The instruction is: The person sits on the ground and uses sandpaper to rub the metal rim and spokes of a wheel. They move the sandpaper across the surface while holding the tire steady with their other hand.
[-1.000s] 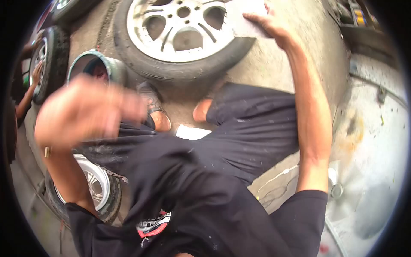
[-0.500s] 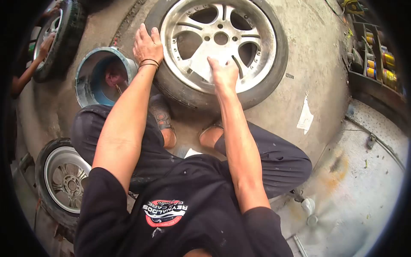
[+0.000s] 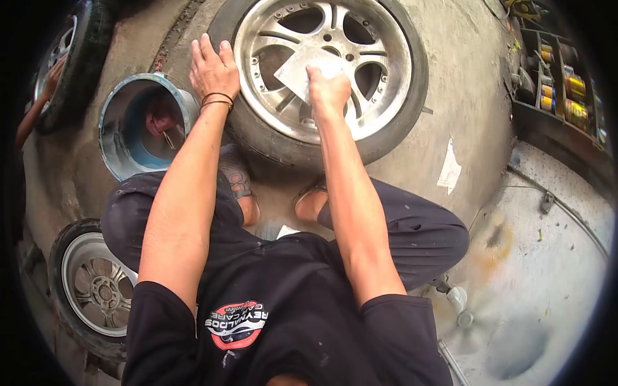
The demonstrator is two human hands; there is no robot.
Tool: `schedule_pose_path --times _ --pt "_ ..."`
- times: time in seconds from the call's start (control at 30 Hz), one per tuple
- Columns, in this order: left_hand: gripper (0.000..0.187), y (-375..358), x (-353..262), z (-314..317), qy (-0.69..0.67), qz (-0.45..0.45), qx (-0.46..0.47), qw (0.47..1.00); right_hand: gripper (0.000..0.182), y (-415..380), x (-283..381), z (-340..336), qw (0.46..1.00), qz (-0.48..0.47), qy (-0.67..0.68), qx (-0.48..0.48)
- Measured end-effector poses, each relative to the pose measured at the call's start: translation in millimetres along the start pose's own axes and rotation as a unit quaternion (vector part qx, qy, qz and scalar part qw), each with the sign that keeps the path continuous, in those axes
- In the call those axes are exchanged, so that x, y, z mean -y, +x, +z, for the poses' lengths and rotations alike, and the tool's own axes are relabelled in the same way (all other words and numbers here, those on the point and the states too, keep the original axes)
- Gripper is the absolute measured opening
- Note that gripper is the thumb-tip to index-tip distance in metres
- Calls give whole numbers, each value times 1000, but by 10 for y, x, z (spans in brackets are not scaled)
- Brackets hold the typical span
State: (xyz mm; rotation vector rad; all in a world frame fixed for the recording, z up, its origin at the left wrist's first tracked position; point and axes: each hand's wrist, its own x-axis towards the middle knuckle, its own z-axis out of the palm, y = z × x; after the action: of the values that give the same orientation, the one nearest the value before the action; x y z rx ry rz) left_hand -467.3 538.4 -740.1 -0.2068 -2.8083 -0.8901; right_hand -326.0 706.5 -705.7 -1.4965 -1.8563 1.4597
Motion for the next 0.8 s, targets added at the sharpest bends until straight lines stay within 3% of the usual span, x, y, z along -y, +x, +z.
schedule_pose_path --times 0.1,0.17,0.3,0.37,0.43,0.5,0.57,0.63,0.67,0.7,0.8 --pt "66 21 -22 -5 -11 3 -10 1000 44 -11 -57 -62 997 -17 -72 -6" --pt "64 10 0 16 6 12 -20 1000 44 122 -236 14 999 -30 -21 -6" --pt "65 0 -17 -29 11 0 -4 1000 47 -13 175 15 997 76 -15 -3" --pt "65 48 -45 2 -4 0 -16 1000 48 -32 46 -18 997 -60 -47 -28" --pt "65 19 -47 -33 17 1 -11 1000 50 -15 138 59 997 -76 1 -7" --pt "66 -50 -13 -18 0 6 1 1000 50 30 271 66 998 58 -16 -11" --pt "66 -1 -4 -4 -10 4 -4 1000 48 62 262 41 995 98 -18 13" --pt "66 31 -22 1 -17 9 -15 1000 37 41 4 51 998 -42 -27 -35" --pt "65 54 -34 4 -10 7 -16 1000 38 196 -276 136 993 -106 32 -36" --pt "65 11 -17 11 1 5 -7 1000 38 236 -161 189 993 -104 32 -35" --pt "65 -57 2 -7 -12 4 7 1000 46 202 290 235 997 50 -54 5"
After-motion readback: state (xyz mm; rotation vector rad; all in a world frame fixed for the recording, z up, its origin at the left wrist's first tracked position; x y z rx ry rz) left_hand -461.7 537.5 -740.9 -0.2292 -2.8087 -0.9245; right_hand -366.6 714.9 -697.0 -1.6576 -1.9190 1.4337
